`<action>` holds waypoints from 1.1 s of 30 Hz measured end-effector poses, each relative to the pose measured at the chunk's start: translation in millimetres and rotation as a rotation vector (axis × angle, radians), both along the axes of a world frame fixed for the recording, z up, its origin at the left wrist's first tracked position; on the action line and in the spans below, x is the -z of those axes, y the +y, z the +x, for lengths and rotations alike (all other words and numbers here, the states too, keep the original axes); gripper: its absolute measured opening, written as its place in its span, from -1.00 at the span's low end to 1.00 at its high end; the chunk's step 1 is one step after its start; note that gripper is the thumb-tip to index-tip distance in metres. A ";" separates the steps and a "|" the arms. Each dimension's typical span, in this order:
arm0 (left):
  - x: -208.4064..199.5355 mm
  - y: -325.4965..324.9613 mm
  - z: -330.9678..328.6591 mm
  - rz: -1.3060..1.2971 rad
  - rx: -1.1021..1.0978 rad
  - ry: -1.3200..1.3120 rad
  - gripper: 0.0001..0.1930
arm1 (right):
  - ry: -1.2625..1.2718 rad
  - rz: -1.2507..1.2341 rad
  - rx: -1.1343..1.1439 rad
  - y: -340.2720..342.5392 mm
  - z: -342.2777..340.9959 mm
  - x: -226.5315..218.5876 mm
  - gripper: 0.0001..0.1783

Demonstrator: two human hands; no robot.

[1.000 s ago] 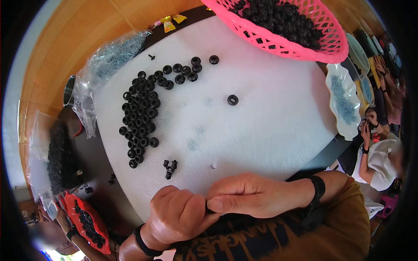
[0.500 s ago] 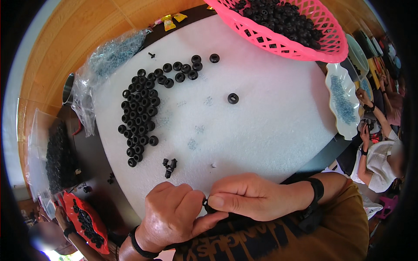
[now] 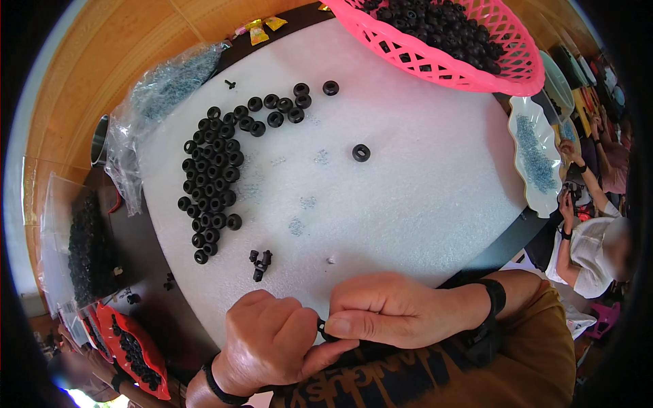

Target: Assembling small black plastic sleeves and pins on a white surface.

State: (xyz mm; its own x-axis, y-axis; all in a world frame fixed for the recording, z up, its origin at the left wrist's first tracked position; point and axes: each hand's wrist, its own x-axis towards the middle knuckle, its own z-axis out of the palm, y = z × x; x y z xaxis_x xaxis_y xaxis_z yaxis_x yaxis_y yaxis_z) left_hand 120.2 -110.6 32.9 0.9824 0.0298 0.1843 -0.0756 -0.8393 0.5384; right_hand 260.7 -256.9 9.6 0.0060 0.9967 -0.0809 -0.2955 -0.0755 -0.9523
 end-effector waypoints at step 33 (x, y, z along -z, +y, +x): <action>10.0 -0.9 -6.7 -0.078 0.010 -0.060 -0.59 | 0.306 -0.177 -0.180 -3.0 0.5 4.5 -0.69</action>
